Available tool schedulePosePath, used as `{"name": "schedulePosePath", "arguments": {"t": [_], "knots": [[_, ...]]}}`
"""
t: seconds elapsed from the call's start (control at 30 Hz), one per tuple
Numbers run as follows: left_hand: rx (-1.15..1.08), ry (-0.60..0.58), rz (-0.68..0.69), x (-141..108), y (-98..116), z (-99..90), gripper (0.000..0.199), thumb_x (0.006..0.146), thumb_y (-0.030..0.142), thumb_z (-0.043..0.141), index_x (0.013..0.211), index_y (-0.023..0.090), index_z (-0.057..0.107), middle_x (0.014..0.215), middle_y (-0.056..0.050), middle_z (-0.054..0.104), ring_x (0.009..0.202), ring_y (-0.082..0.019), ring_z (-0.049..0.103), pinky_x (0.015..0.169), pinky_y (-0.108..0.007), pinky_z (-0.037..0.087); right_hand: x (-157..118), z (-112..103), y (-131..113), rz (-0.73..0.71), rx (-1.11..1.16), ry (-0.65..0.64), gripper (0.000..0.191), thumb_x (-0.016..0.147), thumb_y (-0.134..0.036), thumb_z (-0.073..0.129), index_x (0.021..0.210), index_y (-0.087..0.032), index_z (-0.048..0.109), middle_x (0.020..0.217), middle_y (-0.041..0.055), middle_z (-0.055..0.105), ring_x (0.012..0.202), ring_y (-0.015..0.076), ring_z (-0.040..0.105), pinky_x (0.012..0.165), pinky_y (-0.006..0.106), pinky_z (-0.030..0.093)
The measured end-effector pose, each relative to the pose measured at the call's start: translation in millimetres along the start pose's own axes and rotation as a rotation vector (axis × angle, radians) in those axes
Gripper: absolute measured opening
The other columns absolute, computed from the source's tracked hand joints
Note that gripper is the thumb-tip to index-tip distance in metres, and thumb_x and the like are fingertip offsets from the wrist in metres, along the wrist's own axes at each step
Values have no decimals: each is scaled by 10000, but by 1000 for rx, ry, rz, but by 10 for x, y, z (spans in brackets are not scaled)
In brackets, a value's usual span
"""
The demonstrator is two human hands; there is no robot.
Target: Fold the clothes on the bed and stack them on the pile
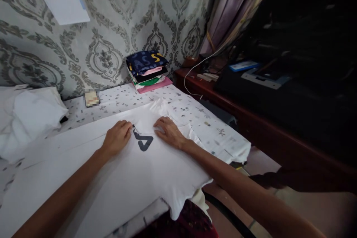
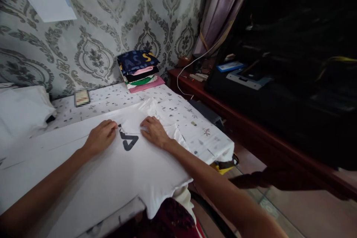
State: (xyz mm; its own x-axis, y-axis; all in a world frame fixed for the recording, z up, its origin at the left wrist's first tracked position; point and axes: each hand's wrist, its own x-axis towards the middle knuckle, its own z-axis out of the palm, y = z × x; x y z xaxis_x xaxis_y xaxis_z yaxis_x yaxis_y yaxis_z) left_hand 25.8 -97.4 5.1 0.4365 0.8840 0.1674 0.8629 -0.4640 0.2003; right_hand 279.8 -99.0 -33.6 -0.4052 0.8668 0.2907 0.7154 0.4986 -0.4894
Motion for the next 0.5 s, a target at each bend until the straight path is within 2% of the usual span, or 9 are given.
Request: {"name": "schedulePosePath", "arguments": {"t": [0.1,0.17,0.23,0.3,0.33,0.4,0.43,0.5], "knots": [[-61,44,103,-38,111,-34,237,880,116,381,951,223,580,950,-44,641,958,-215,584,781,-340,482,-112,-207,25,21,172,46,202,903,-195,562,1077,-184,665,1147,102,657,1037,221,620,950,379,492],[-122,27,190,-149,231,-56,233,913,137,373,961,217,586,945,-46,638,932,-212,585,784,-347,490,-317,-448,63,75,236,160,228,924,-256,550,1112,-194,664,1200,102,657,1058,220,635,921,358,503],[-191,-13,293,-355,373,-61,216,959,183,383,1014,215,590,991,-50,645,942,-207,589,798,-349,502,-646,-703,81,177,243,284,241,932,-329,556,1096,-197,675,1168,98,678,1040,229,644,887,351,507],[-236,-49,396,-638,508,-35,201,984,225,420,1097,222,585,1069,-52,651,990,-205,591,844,-349,514,-1070,-875,45,320,264,358,240,929,-395,570,979,-192,688,992,76,709,907,217,658,809,328,512],[-242,-55,434,-794,565,-8,207,983,233,446,1141,229,580,1111,-53,652,1028,-207,588,877,-351,514,-1299,-903,6,401,288,376,263,926,-429,575,882,-192,679,870,57,701,812,203,648,755,313,509],[-218,-45,474,-1098,646,62,258,965,228,496,1211,241,574,1192,-58,646,1104,-218,574,935,-356,506,-1739,-828,-91,562,370,391,392,932,-508,552,700,-197,611,663,22,620,651,174,591,626,280,483],[-190,-34,475,-1234,668,97,282,953,218,514,1227,245,577,1226,-60,641,1134,-224,565,955,-361,500,-1929,-733,-140,643,423,377,425,925,-539,557,675,-198,599,615,14,593,608,167,571,583,272,471],[-123,-11,457,-1466,668,151,307,936,218,549,1238,246,593,1273,-66,632,1166,-236,557,976,-369,492,-2216,-473,-211,743,550,351,419,906,-574,577,738,-193,624,668,26,634,647,182,603,598,276,495]]}}
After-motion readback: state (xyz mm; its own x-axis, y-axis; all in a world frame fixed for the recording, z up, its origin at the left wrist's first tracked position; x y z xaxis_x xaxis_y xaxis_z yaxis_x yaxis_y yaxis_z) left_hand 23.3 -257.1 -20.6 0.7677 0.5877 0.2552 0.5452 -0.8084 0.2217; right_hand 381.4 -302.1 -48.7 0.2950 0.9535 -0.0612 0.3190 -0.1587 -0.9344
